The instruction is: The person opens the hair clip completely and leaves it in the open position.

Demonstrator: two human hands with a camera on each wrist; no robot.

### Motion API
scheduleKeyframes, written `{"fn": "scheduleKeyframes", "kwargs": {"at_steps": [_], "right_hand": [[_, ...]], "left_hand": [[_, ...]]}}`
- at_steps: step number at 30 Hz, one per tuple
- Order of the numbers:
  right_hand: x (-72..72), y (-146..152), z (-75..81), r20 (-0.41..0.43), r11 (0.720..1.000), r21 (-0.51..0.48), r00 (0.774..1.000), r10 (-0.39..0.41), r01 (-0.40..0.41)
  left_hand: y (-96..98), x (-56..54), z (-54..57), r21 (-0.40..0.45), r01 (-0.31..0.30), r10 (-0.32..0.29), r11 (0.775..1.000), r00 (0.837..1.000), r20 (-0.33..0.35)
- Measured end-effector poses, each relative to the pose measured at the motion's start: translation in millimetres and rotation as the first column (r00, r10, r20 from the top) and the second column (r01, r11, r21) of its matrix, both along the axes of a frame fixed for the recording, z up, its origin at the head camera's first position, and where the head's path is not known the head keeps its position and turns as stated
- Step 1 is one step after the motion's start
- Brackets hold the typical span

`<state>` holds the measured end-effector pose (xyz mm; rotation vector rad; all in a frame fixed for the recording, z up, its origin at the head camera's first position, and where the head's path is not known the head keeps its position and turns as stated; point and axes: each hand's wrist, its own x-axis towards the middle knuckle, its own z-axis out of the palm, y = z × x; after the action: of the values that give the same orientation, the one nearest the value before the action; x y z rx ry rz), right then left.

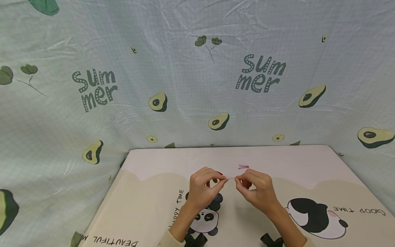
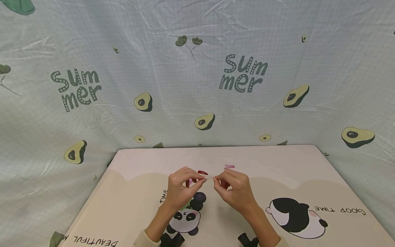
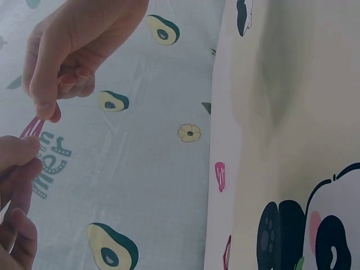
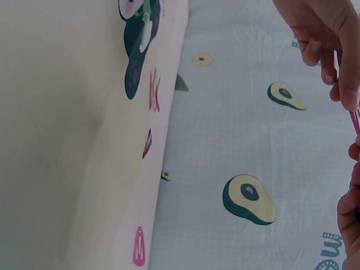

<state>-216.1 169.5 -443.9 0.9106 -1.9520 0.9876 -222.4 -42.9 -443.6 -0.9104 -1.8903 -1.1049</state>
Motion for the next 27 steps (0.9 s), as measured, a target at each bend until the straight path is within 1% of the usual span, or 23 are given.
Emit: {"fn": "scheduleKeyframes", "kwargs": {"at_steps": [5,12,24,27], "right_hand": [[0.2,0.3,0.3,0.004,1.000,-0.003,1.000,-0.001,0.001],[-0.3,0.6,1.9,0.008,1.000,-0.007,1.000,0.001,-0.001],[0.3,-0.1,1.8,0.007,1.000,-0.010,1.000,-0.003,0.003],[-0.6,-0.7,1.0,0.001,1.000,-0.018,1.000,0.012,-0.012]], "left_hand": [[0.6,0.1,0.1,0.001,0.004,-0.004,1.000,1.000,0.003],[1.6,-0.9,0.2,-0.002,0.009,-0.009,1.000,1.000,-0.010],[1.3,0.1,1.5,-0.007,0.007,-0.007,1.000,1.000,-0.002],[1.2,0.1,1.4,-0.001,0.012,-0.012,1.000,1.000,0.003]]}}
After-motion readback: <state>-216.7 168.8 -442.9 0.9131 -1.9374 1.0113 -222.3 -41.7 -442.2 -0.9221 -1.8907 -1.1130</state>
